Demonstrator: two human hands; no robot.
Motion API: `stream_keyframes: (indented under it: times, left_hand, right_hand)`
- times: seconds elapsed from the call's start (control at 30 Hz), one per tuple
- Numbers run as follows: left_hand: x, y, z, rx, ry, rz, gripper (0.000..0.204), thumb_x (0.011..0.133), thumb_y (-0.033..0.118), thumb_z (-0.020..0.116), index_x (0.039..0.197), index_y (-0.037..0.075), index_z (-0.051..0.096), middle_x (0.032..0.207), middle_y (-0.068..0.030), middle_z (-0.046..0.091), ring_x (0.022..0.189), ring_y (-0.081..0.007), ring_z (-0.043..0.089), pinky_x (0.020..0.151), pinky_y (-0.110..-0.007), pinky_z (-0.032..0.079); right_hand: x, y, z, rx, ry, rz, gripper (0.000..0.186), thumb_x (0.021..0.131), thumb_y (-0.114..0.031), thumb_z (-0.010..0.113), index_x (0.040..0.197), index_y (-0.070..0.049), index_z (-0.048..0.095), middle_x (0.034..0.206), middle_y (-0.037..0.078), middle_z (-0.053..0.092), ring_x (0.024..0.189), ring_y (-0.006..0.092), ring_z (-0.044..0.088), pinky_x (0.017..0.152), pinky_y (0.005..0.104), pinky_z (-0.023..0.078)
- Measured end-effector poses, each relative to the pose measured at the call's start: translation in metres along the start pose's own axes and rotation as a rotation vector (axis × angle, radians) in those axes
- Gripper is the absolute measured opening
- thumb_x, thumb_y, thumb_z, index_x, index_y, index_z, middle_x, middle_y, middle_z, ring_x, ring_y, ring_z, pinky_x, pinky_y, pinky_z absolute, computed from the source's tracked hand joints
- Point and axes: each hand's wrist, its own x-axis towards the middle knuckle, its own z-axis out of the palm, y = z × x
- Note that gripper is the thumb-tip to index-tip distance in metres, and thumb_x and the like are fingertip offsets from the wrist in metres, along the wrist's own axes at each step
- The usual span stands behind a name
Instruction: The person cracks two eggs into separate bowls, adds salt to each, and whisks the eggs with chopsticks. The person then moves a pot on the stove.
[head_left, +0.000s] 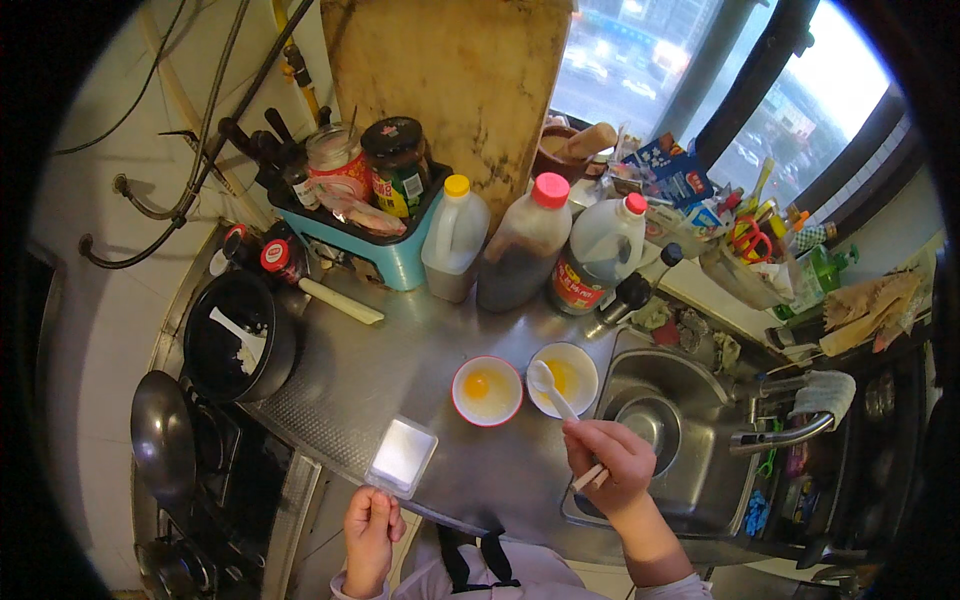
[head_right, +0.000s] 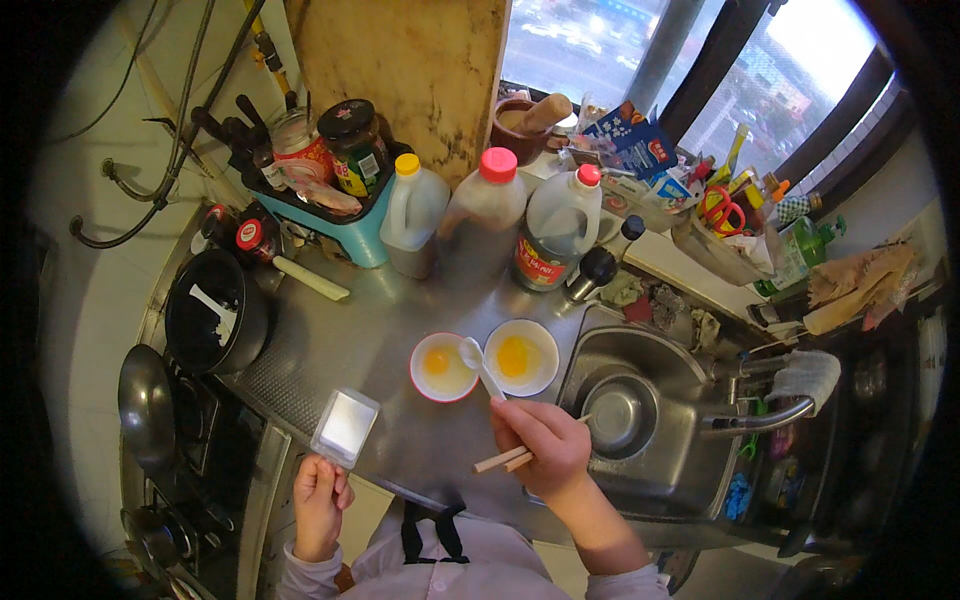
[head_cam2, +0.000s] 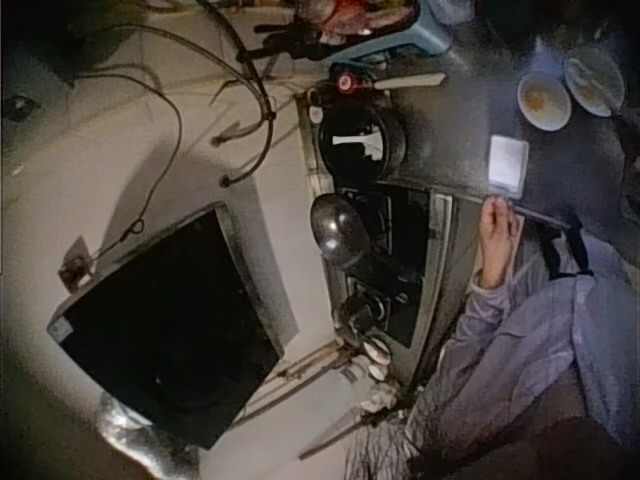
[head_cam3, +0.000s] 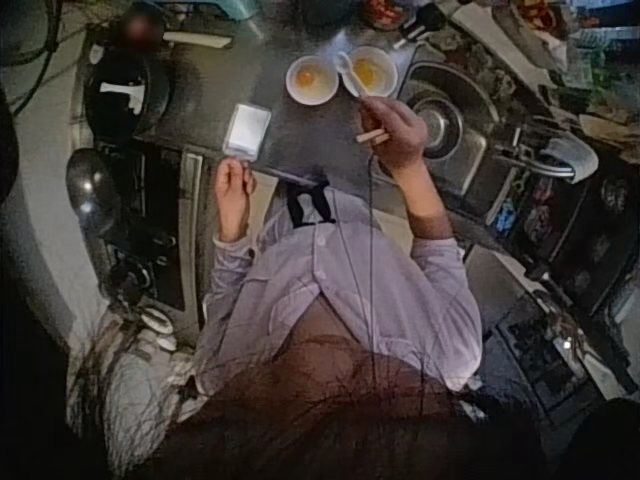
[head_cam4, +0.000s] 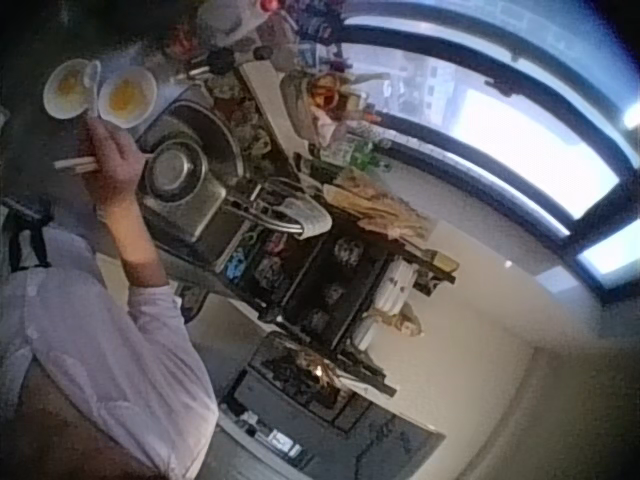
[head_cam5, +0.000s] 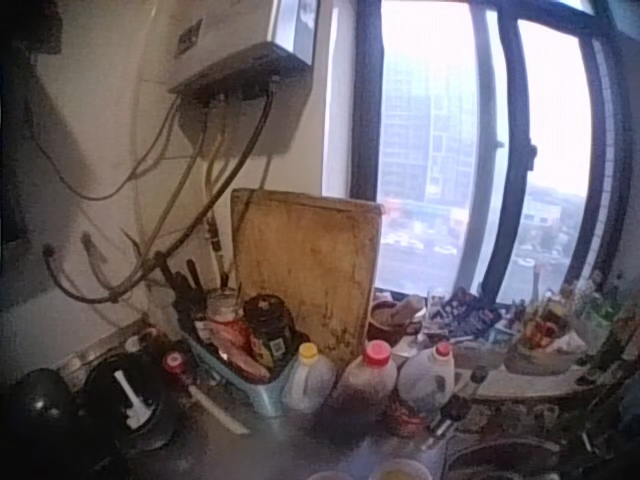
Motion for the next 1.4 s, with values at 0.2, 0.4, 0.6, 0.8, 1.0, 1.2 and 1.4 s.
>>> stream_keyframes:
  times: [0.2, 0.4, 0.6, 0.8, 1.0, 1.2, 1.4]
  left_hand:
    - [-0.002, -0.004, 0.002, 0.001, 0.028, -0.017, 0.019, 0.102, 0.021, 0.047, 0.09, 0.006, 0.048, 0.068, -0.0016, 0.045, 0.049, -0.0082, 0.036, 0.046, -0.023, 0.032]
    - [-0.002, -0.004, 0.004, 0.044, 0.027, -0.013, 0.023, 0.102, 0.027, 0.045, 0.088, 0.009, 0.047, 0.067, -0.0008, 0.044, 0.049, -0.0084, 0.035, 0.045, -0.022, 0.031]
    - [-0.001, -0.003, 0.006, 0.054, 0.016, -0.015, 0.023, 0.102, 0.028, 0.046, 0.088, 0.009, 0.048, 0.068, -0.001, 0.044, 0.049, -0.0083, 0.035, 0.044, -0.022, 0.031]
    - [-0.002, -0.003, 0.01, 0.052, 0.012, -0.016, 0.023, 0.101, 0.027, 0.047, 0.088, 0.009, 0.048, 0.068, -0.0007, 0.044, 0.049, -0.0081, 0.035, 0.045, -0.021, 0.032]
    - [-0.003, -0.003, 0.011, 0.044, 0.016, -0.017, 0.023, 0.101, 0.027, 0.047, 0.087, 0.01, 0.048, 0.068, -0.0003, 0.044, 0.05, -0.0078, 0.036, 0.045, -0.021, 0.032]
    - [-0.005, -0.003, 0.008, 0.042, -0.006, -0.01, 0.022, 0.101, 0.027, 0.047, 0.087, 0.01, 0.048, 0.068, -0.0005, 0.045, 0.05, -0.0077, 0.036, 0.045, -0.021, 0.031]
    - [-0.006, -0.003, 0.014, 0.052, 0.024, 0.005, 0.021, 0.101, 0.026, 0.047, 0.088, 0.009, 0.048, 0.066, -0.0008, 0.044, 0.049, -0.0081, 0.036, 0.044, -0.022, 0.031]
  right_hand:
    - [-0.004, 0.006, -0.014, 0.037, 0.044, 0.162, 0.026, 0.072, 0.006, 0.073, 0.096, -0.003, 0.07, 0.079, 0.01, 0.068, 0.066, 0.0183, 0.066, 0.057, 0.0257, 0.051]
    - [-0.021, 0.041, -0.032, -0.1, 0.12, 0.092, 0.031, 0.071, 0.008, 0.072, 0.1, -0.004, 0.07, 0.084, 0.011, 0.07, 0.064, 0.0189, 0.064, 0.057, 0.0258, 0.05]
    - [-0.023, 0.052, -0.052, -0.31, 0.085, -0.033, 0.041, 0.064, 0.005, 0.07, 0.104, -0.005, 0.07, 0.086, 0.01, 0.069, 0.062, 0.0205, 0.062, 0.055, 0.0269, 0.049]
    - [-0.023, 0.052, -0.057, -0.35, 0.048, -0.094, 0.047, 0.062, 0.002, 0.069, 0.108, -0.006, 0.069, 0.089, 0.009, 0.07, 0.06, 0.0178, 0.06, 0.053, 0.0273, 0.048]
    - [-0.019, 0.049, -0.059, -0.406, 0.035, -0.11, 0.045, 0.062, 0.0, 0.068, 0.107, -0.006, 0.069, 0.093, 0.008, 0.07, 0.06, 0.0173, 0.06, 0.052, 0.0279, 0.049]
    - [-0.018, 0.048, -0.061, -0.434, 0.012, -0.127, 0.043, 0.063, 0.0, 0.069, 0.106, -0.006, 0.07, 0.093, 0.008, 0.07, 0.058, 0.0179, 0.06, 0.051, 0.028, 0.048]
    - [-0.019, 0.048, -0.057, -0.357, 0.061, -0.061, 0.039, 0.067, 0.003, 0.071, 0.105, -0.007, 0.07, 0.089, 0.009, 0.07, 0.061, 0.0198, 0.062, 0.055, 0.0272, 0.05]
